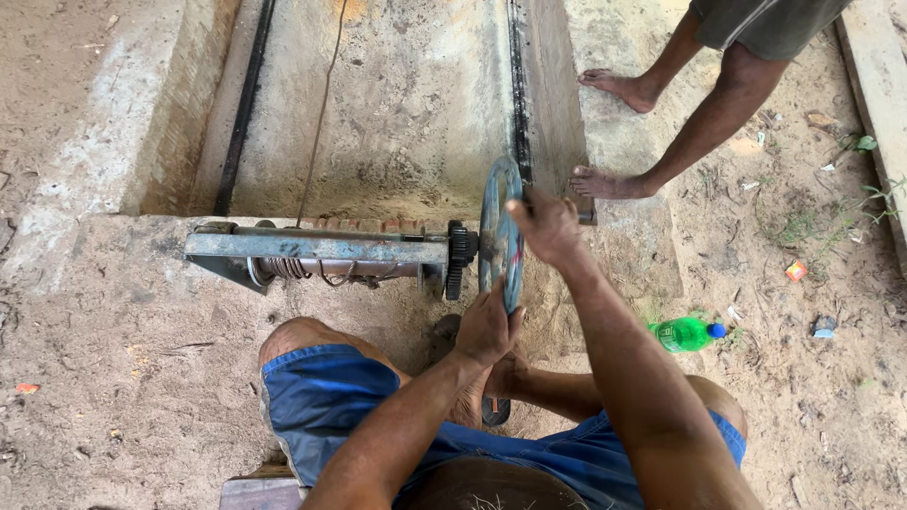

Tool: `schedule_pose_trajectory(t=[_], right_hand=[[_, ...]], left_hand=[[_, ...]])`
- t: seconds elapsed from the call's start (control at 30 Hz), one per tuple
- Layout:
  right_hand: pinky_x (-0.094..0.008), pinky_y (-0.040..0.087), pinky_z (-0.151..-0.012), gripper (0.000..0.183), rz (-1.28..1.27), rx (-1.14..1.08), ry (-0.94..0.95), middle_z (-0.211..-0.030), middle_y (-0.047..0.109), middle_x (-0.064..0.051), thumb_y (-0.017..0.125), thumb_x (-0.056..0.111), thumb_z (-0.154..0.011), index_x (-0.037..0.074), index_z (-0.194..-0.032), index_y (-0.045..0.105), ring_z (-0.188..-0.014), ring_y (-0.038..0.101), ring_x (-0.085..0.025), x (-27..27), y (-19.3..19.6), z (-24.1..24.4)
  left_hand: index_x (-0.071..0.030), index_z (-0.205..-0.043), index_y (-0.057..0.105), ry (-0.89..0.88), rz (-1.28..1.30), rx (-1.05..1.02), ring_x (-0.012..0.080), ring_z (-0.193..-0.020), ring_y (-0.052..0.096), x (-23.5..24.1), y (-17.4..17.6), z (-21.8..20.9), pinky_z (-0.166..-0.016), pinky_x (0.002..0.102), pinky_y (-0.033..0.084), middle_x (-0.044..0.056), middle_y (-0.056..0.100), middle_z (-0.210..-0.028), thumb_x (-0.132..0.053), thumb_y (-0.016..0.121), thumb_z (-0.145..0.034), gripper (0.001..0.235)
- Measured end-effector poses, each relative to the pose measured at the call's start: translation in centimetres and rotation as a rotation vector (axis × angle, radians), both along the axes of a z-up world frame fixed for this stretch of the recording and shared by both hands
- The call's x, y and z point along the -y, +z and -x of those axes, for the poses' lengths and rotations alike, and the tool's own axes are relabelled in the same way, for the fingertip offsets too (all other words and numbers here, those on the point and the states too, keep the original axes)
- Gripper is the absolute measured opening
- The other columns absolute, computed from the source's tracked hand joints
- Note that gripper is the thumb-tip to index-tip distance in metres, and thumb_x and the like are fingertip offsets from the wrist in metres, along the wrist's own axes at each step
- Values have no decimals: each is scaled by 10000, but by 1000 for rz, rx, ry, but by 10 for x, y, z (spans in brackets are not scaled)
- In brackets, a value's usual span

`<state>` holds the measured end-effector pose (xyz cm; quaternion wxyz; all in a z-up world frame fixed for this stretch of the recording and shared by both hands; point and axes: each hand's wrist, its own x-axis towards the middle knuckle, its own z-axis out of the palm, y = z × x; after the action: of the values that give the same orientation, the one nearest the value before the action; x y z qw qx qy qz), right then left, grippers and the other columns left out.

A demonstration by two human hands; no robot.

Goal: The person sits on the ground and rotates a hand-cranked winch wheel to wind a cable. A second person stands nearby and briefly hands a green bottle to the operator before walking away.

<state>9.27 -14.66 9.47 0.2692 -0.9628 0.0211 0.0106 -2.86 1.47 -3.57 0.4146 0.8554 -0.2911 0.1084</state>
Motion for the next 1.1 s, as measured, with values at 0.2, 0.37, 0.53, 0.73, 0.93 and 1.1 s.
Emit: schedule_pose_trajectory(t=[0.2, 0.37, 0.53, 0.73, 0.93, 1.1], right_hand=[[-562, 501, -967, 680, 213, 172, 67, -931, 705, -150, 341, 689, -964, 80, -979, 645, -887, 684, -318, -14, -21, 55], [-617, 253, -1187, 859, 285, 247, 127, -1341, 576, -293, 497, 698, -964, -78, -1333, 500, -1337, 492, -427, -23, -30, 113], [-580, 144, -1246, 1002, 333, -76, 210, -1594, 340, -281, 564, 685, -899, -47, -1534, 310, -1520, 251, -428, -17, -65, 144], [-606, 111, -1240, 870, 305, -255, 352, -1662, 240, -235, 516, 627, -974, 83, -1604, 264, -1554, 160, -435, -14, -124, 154], [-543, 370, -1079, 490, 334, -563, 365, -1472, 462, -181, 492, 504, -1028, 207, -1412, 554, -1311, 405, -371, -20, -139, 121], [-482, 461, -981, 470, 146, -535, 263, -1342, 538, -200, 519, 470, -1048, 123, -1358, 581, -1186, 506, -335, 9, -131, 77]], left_hand=[[-33, -1375, 467, -93, -52, -186, 296, -950, 693, -20, -11, 19, -854, 443, 633, 149, 684, -1077, -396, 520, -1097, 461], [-129, -1606, 342, -78, 27, -797, 337, -971, 736, -43, 14, 21, -911, 466, 623, 184, 723, -1130, -512, 297, -1028, 694], [15, -1520, 426, 153, 349, -350, 442, -1219, 667, -36, 36, -24, -1008, 528, 589, 291, 658, -1325, -617, 248, -1096, 782], [33, -1474, 432, 213, 184, -441, 194, -633, 675, 1, 93, -108, -465, 336, 601, 154, 700, -907, -573, 245, -1047, 765], [24, -1292, 534, 148, -167, -659, 111, -429, 523, 33, 123, -135, -314, 311, 447, 35, 616, -690, -533, 372, -1053, 627], [81, -1338, 435, 82, -80, -485, 123, -392, 500, 25, 86, -82, -259, 320, 423, 55, 584, -668, -459, 356, -1096, 597]])
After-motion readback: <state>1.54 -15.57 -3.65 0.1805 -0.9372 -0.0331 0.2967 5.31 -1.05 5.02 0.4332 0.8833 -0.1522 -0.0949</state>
